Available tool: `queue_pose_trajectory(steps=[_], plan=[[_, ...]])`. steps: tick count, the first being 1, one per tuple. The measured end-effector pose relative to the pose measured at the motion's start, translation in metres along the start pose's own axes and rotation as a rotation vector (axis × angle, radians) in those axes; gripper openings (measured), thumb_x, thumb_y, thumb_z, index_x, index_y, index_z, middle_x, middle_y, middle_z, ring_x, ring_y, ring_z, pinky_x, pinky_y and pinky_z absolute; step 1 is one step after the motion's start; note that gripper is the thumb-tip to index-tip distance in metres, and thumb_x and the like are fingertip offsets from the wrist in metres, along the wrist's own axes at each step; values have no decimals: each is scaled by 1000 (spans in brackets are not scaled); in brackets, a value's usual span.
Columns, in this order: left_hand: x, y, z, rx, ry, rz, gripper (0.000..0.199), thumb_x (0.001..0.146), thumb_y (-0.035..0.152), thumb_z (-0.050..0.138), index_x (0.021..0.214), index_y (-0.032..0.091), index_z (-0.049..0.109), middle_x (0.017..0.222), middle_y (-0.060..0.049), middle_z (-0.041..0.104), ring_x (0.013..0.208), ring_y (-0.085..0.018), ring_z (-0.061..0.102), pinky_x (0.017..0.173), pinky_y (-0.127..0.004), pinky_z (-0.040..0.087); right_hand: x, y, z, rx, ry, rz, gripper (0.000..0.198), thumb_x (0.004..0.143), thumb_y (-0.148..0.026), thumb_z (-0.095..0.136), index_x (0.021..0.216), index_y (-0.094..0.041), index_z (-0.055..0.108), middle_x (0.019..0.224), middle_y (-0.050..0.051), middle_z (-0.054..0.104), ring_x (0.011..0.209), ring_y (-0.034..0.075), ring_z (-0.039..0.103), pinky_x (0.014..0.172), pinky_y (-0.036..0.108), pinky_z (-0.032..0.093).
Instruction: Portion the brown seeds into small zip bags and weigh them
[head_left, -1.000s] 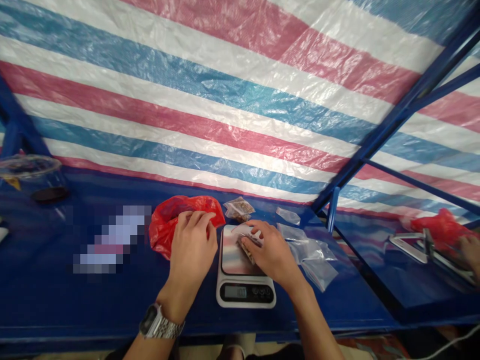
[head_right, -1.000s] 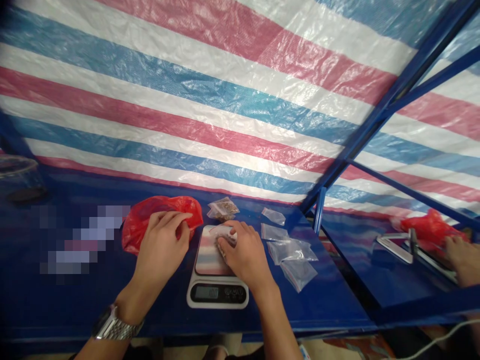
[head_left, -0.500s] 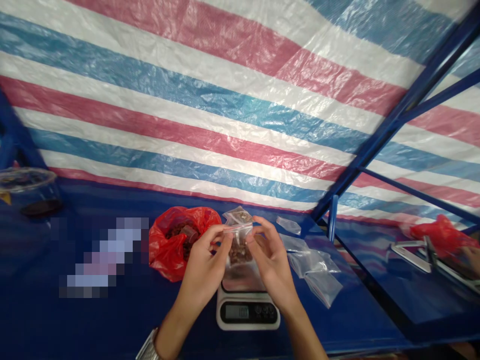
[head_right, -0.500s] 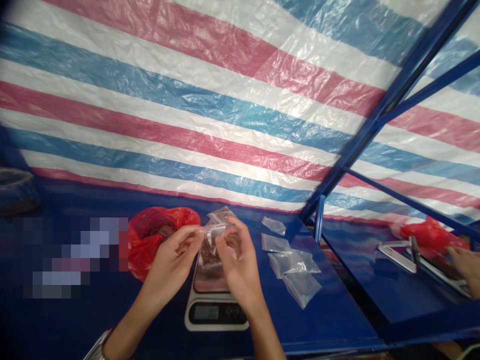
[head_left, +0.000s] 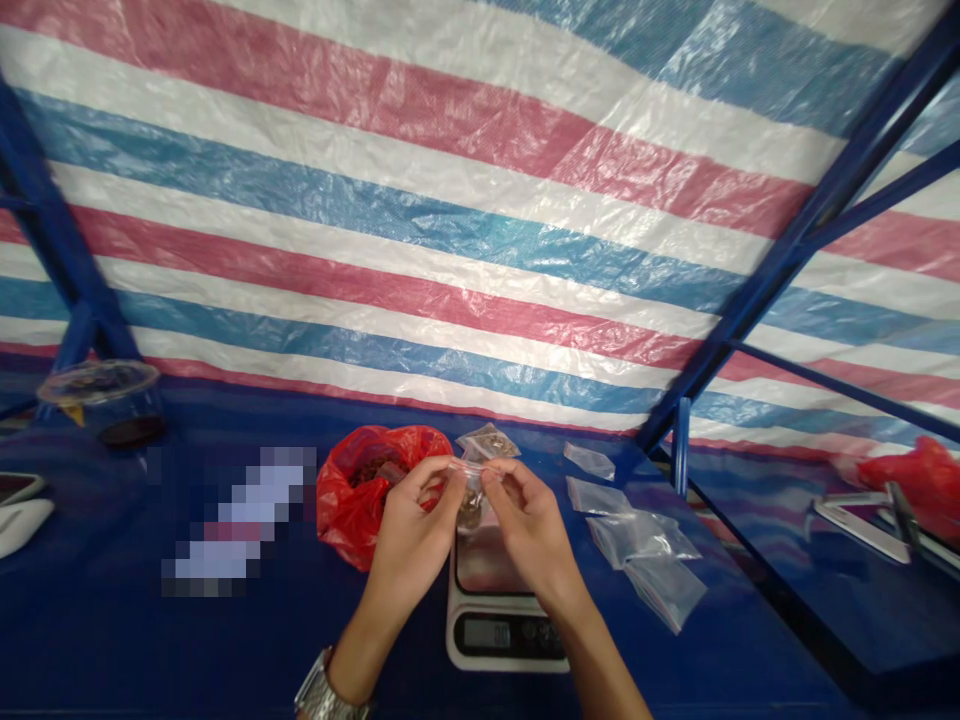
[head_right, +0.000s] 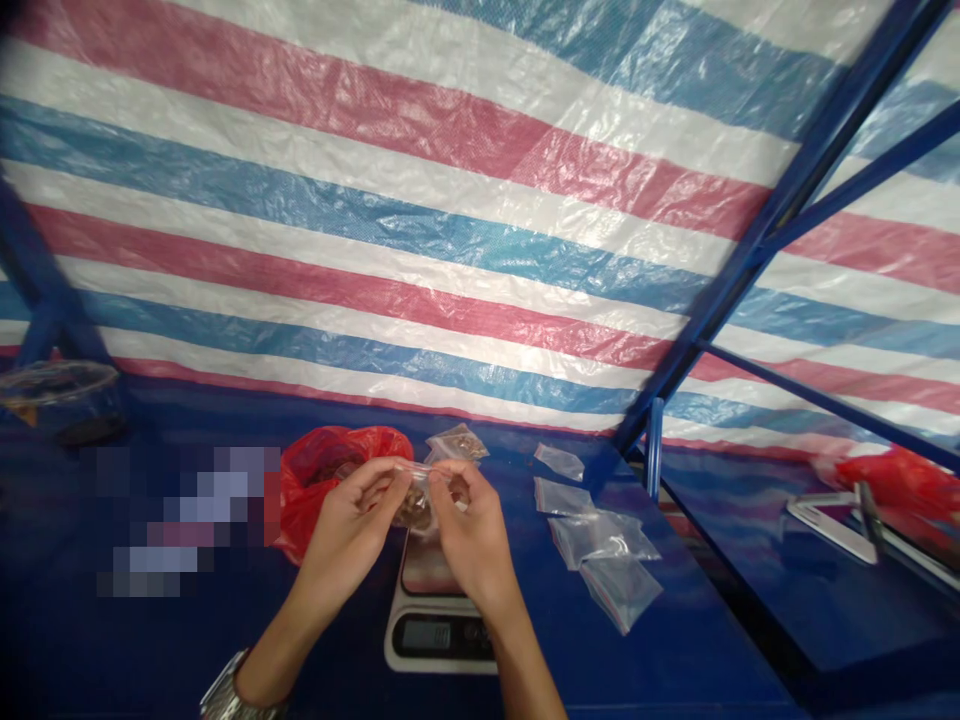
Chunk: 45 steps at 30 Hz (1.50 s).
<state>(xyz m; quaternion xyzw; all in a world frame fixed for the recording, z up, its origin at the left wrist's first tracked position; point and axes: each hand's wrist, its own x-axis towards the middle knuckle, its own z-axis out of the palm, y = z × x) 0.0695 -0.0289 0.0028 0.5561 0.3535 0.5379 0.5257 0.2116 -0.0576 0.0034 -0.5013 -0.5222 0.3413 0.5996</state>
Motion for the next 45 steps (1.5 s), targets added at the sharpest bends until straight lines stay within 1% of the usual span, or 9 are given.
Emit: queue_pose_trajectory(steps=[4,7,13,17,22,25,32,41,45], plan=[[0,4,0,-10,18,22,26,88,43,72,98,19,73,96,-7,80,93,-22,77,83,-29,59,-5,-5,-5,-1,-63,23,34,92,-53,72,102,-20,70,91,3,72,83,20,64,79,33,51],[-1,8,2,-19,-2,39,24,88,42,72,97,19,73,93,-6,80,90,-22,77,80,-28,59,-8,-11,-9,-27,-57,-1,31,94,-52,70,100,-21,71,92,3,73,84,19,63,79,32,50],[-2,6,5,24,-90,49,26,92,45,68,98,20,72,100,-7,80,93,-22,76,83,-29,58,-10,-8,-14,-120,8,-50,31,96,-52,67,97,-21,70,89,2,71,81,18,60,77,31,47],[-2,0,3,67,-113,41,29,94,46,67,103,19,72,104,-8,80,94,-22,76,85,-30,57,-8,1,-13,-60,8,-49,31,96,-52,67,98,-22,69,89,2,71,83,19,62,79,30,48],[-2,-3,-1,42,-96,16,31,94,48,66,104,19,71,103,-8,80,92,-23,76,85,-31,58,-5,5,-8,29,-58,-1,32,95,-54,68,95,-21,68,88,3,72,80,19,63,78,30,51],[-2,-1,-2,67,-86,20,30,95,48,65,101,19,71,102,-7,80,91,-22,76,83,-31,58,-7,5,-8,35,-55,6,31,96,-53,68,95,-21,67,85,1,70,81,19,63,78,29,51],[-3,0,4,88,-98,3,29,94,47,65,100,20,72,105,-7,80,93,-23,76,85,-30,57,-8,10,-8,-11,16,-33,33,96,-55,66,94,-22,64,85,0,68,79,18,60,76,28,49],[-7,3,9,202,-63,31,29,93,48,62,93,20,70,95,-5,76,88,-21,71,83,-31,54,-9,3,-12,-24,-67,-2,37,94,-56,68,97,-19,70,87,2,68,78,17,59,73,28,48],[-11,5,15,230,-67,20,28,93,47,60,92,21,70,88,-3,74,81,-20,69,77,-29,53,-15,-1,-11,-125,-40,-8,38,94,-57,67,92,-19,70,82,2,68,73,17,57,69,27,47]])
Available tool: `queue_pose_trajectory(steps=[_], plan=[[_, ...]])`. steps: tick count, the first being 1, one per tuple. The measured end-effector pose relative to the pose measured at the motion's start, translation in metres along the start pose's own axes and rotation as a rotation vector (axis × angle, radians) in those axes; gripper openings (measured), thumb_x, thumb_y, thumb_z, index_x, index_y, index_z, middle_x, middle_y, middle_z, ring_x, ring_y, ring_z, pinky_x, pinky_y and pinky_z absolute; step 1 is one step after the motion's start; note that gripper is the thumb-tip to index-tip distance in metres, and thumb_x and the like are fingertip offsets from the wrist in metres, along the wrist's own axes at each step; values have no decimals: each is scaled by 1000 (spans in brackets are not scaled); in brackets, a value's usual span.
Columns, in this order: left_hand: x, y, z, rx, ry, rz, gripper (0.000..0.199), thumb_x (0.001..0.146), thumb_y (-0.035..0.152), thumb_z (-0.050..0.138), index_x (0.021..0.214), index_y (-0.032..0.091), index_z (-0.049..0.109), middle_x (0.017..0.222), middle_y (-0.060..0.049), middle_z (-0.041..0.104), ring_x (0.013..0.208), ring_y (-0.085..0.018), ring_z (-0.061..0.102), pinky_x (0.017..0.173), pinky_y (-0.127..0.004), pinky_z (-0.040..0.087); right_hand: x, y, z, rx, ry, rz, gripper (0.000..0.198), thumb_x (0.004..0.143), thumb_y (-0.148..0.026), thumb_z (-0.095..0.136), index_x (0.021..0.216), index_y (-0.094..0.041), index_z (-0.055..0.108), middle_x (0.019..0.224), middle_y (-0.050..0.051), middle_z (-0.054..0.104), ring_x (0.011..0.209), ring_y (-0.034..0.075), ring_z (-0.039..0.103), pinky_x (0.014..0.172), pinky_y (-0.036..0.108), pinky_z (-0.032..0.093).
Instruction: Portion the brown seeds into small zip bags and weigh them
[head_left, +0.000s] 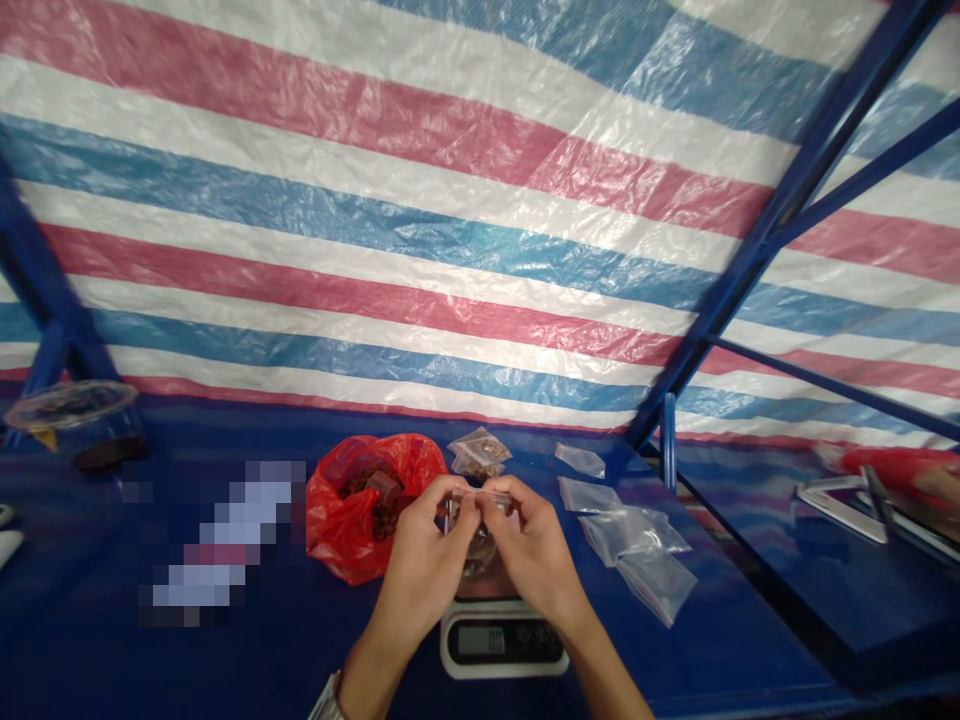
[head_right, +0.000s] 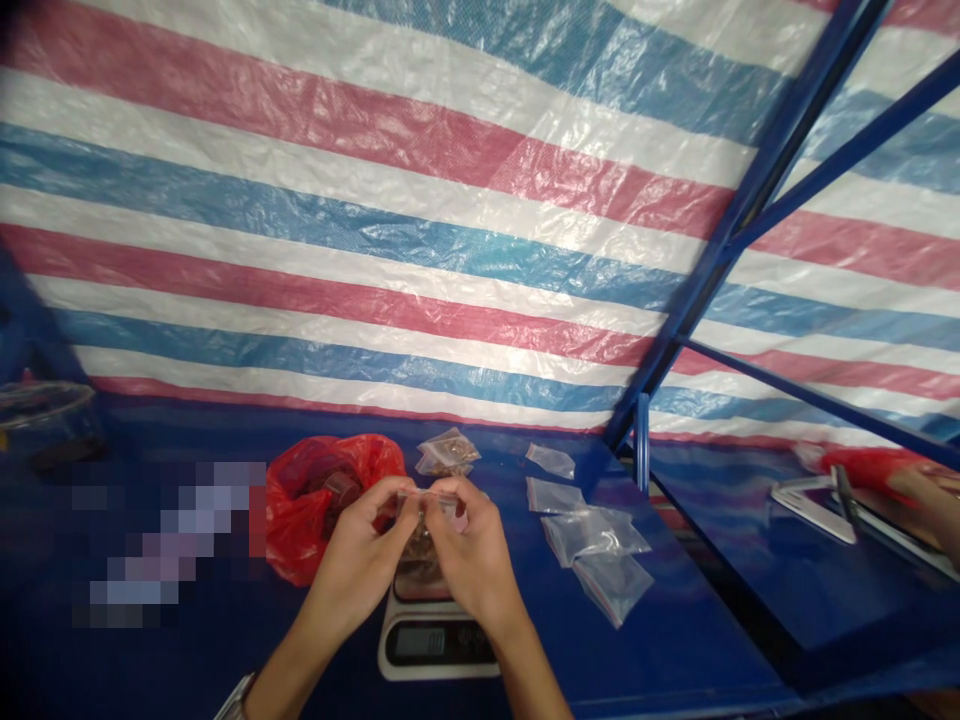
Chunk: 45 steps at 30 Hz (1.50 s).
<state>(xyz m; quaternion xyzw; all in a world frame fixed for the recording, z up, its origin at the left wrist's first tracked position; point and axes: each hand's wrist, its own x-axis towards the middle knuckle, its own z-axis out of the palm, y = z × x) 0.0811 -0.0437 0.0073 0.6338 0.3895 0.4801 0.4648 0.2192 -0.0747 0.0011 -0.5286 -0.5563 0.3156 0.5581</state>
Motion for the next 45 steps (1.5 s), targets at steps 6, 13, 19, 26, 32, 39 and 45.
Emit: queue_pose_trajectory(steps=[6,13,19,26,32,39,45], plan=[[-3,-2,5,44,29,23,27,93,46,63,95,22,74,95,-5,77,90,-23,72,84,-32,54,-3,-9,-19,-293,99,-122,31,99,-49,61,94,-21,73,89,5,75,83,21,66,80,31,50],[4,-14,1,-76,221,41,49,94,55,63,128,20,66,118,-12,76,107,-26,73,97,-40,56,55,10,-72,-632,544,-139,37,96,-52,58,99,-19,75,94,11,79,82,26,71,79,36,51],[9,-19,-13,-31,292,47,38,97,51,58,116,21,72,107,-10,79,100,-27,74,91,-39,56,97,38,-87,-1018,80,-25,42,104,-47,46,106,-22,79,101,11,81,91,28,76,77,33,53],[5,-13,-9,55,233,82,25,97,37,53,97,24,74,97,-7,79,91,-27,73,82,-35,54,119,52,-155,-1216,-31,153,20,84,-21,70,100,-23,81,109,9,80,104,27,74,88,31,50],[-1,-12,-5,139,34,139,26,99,35,50,104,26,74,102,-6,78,89,-25,71,84,-36,53,113,59,-164,-1287,-111,191,21,93,-19,57,96,-21,78,100,11,79,94,27,73,82,33,47],[-1,-15,-6,86,53,121,38,93,41,64,126,26,70,128,-12,71,120,-31,66,104,-47,52,95,-12,-131,-1018,-244,-195,20,102,-29,53,96,-22,70,104,9,72,96,24,67,91,34,48],[-3,-17,-3,-214,-109,-22,72,78,51,82,142,23,62,149,-16,62,138,-36,58,119,-53,42,39,-85,-62,-584,-463,-370,19,104,-32,56,94,-26,71,96,5,70,89,22,64,80,32,51]])
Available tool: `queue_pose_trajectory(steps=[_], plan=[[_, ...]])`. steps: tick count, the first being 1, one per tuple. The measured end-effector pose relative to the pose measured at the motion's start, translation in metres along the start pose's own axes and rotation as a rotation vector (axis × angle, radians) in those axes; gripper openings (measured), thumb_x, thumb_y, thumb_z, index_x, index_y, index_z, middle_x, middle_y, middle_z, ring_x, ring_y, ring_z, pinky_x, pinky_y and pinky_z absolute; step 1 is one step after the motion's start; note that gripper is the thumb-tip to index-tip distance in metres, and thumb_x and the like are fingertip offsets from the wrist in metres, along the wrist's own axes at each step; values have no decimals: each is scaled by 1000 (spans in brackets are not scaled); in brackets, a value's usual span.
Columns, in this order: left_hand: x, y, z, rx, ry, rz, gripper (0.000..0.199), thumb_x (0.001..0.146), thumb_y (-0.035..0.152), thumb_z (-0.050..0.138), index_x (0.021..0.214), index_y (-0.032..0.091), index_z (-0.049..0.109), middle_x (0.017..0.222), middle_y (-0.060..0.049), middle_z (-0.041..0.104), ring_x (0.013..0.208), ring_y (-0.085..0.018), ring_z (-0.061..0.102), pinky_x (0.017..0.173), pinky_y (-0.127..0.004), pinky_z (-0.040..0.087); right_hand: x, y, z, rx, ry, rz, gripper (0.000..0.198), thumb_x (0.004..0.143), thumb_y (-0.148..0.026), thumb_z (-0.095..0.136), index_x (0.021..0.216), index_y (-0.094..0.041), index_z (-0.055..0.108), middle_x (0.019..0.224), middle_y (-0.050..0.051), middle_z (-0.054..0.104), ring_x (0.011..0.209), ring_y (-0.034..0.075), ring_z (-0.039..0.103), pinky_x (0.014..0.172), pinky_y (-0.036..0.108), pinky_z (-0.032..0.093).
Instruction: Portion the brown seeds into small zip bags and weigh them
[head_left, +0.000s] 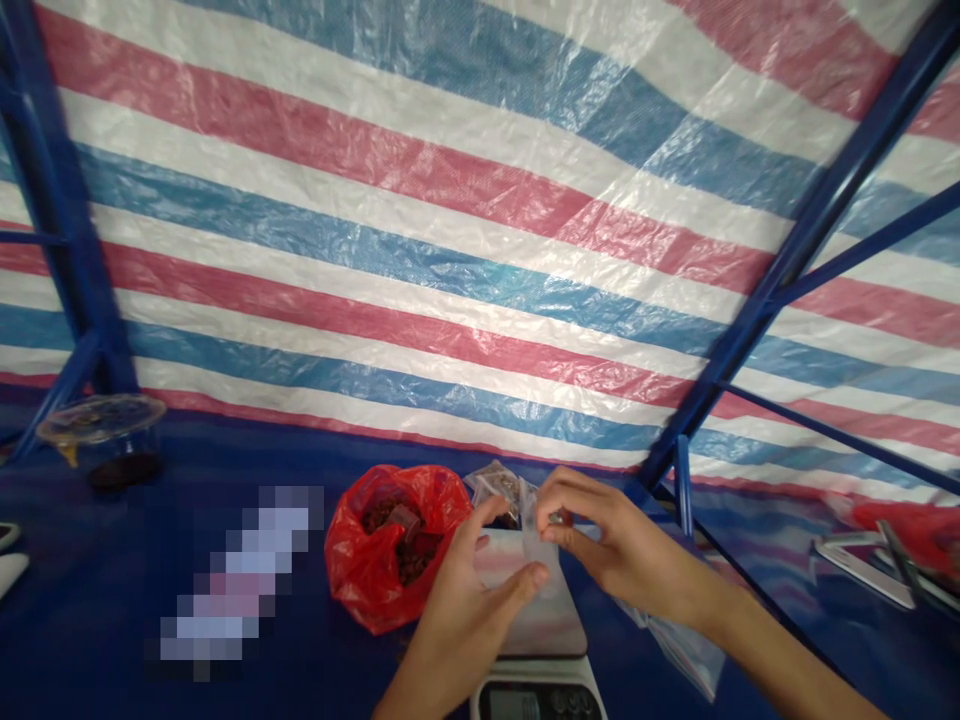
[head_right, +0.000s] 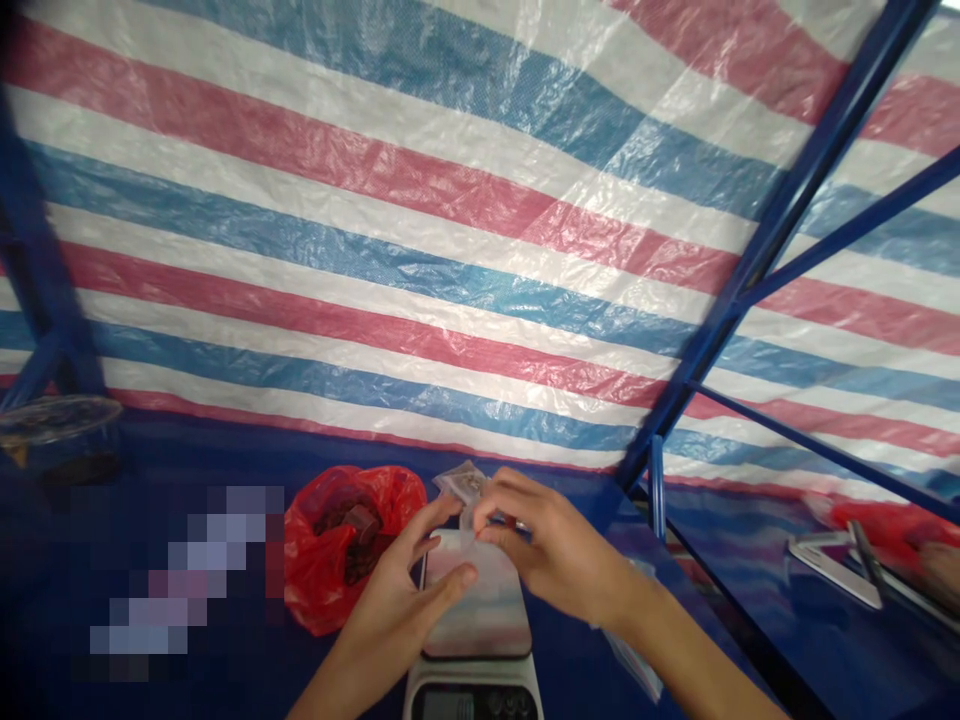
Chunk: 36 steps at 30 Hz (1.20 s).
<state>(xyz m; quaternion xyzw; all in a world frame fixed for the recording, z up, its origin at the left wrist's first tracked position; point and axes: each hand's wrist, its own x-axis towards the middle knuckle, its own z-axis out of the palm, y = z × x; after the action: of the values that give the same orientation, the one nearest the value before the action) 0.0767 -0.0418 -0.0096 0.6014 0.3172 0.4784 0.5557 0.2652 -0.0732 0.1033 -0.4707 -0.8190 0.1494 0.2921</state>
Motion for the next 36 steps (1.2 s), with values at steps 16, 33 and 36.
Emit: queue_pose_trajectory(steps=[16,33,36], plan=[[-3,26,-33,-138,-186,10,42,93,48,70,123,20,74,125,-12,77,115,-28,72,105,-40,54,1,-20,26,46,20,2,13,104,-20,54,96,-24,62,101,2,62,94,16,60,84,28,47],[-15,17,-106,476,611,-118,41,93,53,50,100,22,75,104,-11,72,100,-32,67,92,-44,50,102,1,146,-486,-179,94,27,95,-24,64,120,-16,70,116,13,77,113,30,69,104,42,47],[-18,14,-91,758,567,-231,45,95,50,41,111,24,75,121,-20,63,100,-37,66,88,-53,51,99,2,141,-576,-221,45,36,88,-11,62,123,-13,67,124,17,75,124,32,64,111,45,41]])
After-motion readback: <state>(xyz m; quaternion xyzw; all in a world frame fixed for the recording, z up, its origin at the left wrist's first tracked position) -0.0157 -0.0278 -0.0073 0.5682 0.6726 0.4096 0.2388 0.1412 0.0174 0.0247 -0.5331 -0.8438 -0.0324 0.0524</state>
